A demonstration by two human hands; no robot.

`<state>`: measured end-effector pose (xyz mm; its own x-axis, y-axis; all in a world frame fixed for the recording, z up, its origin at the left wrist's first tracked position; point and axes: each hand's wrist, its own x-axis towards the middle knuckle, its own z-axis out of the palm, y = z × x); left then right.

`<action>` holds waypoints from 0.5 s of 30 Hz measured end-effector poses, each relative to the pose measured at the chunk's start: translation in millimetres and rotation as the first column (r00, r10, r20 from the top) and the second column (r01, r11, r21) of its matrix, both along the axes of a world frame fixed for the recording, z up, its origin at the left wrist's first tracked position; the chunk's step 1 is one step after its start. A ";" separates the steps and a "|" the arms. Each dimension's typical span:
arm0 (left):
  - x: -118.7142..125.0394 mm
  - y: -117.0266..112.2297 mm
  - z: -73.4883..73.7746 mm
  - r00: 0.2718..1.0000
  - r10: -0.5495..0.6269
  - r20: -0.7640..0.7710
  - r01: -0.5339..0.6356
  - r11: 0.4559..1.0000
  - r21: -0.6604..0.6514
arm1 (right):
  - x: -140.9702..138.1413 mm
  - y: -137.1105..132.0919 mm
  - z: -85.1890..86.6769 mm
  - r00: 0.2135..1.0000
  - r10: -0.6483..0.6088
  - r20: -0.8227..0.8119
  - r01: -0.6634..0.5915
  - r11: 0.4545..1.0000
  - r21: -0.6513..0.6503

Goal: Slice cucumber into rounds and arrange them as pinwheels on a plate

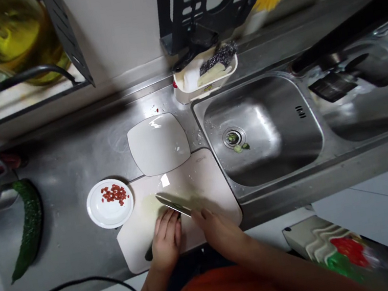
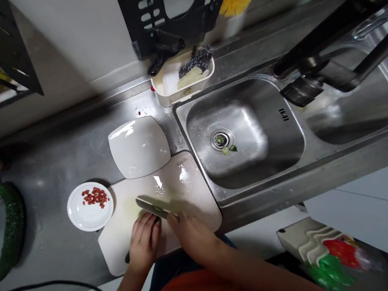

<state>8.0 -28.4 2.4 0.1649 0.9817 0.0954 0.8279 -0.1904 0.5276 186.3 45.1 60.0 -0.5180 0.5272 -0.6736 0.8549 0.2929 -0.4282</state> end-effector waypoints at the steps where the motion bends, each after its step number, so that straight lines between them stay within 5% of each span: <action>1: 0.0 0.0 0.0 1.000 0.000 0.002 0.000 1.000 0.001 | 3.3 -0.9 4.4 1.000 -0.002 0.015 0.002 1.000 -0.008; 7: 0.1 -3.1 -3.7 1.000 0.012 0.002 -0.012 1.000 0.012 | 23.7 -11.5 26.3 0.994 0.074 0.078 -0.075 0.997 0.004; 15: 1.1 -3.2 -3.6 1.000 0.021 0.007 -0.021 0.999 0.036 | 35.4 -19.0 32.7 0.991 0.105 0.084 -0.107 0.994 0.015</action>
